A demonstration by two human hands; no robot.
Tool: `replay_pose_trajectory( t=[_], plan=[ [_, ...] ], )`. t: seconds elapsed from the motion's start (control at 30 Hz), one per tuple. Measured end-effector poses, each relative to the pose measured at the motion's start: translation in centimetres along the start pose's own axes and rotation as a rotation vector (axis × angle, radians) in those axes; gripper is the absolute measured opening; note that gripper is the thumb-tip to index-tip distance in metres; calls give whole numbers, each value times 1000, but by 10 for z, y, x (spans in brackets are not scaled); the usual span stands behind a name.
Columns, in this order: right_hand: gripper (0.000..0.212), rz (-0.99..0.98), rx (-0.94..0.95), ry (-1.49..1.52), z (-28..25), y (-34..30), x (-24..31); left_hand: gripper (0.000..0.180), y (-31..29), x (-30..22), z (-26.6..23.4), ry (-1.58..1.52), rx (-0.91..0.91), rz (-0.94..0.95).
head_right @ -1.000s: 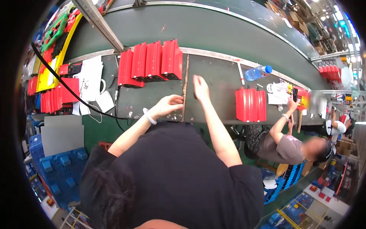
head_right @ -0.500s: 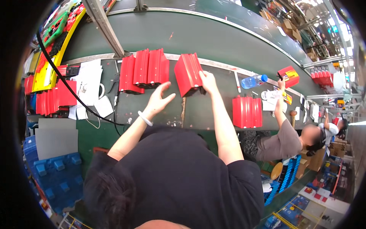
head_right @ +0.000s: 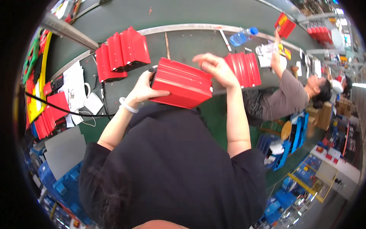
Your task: Clean and inspect red electronic power inverter cases at an assembly line.
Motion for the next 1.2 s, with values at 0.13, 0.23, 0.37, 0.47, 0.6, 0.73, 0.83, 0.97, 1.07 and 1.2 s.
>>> replay_pose_trajectory(
  t=[0.13,0.23,0.37,0.47,0.6,0.73,0.83,0.97,1.07,1.2],
  plan=[
    [17,-16,-525,141,-31,-28,-33,55,-11,12,2,-71,-88,-202],
    [17,-139,-542,-94,-9,-43,-8,54,-13,25,-1,-113,-161,-253],
    [19,-268,-452,-584,30,-41,3,52,-19,40,-7,9,-206,-246],
    [13,-137,-447,-679,43,-39,-3,49,-15,25,4,54,-179,-159],
    [14,-264,-370,-555,64,-30,15,50,-10,12,5,233,-181,-142],
    [16,-368,-200,-335,83,1,63,60,0,-5,18,462,-49,-161],
    [16,-354,-227,-370,80,12,57,59,-1,4,12,325,-57,-109],
    [14,-313,-129,-463,58,-2,35,58,-7,2,11,278,-87,-134],
    [12,-57,-93,-734,16,-27,-5,54,-11,13,3,190,-131,-196],
    [13,173,-105,-753,-22,-48,-48,54,-7,17,1,134,-91,-169]
  ],
)
Point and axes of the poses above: each hand's wrist, its own y-axis towards the middle knuckle, its own z-axis out of the palm, x = y × z, the point moved 4 cm from there along y, towards the middle knuckle, and after that the axes turned 1 degree about -x, right-handed, at the moved point
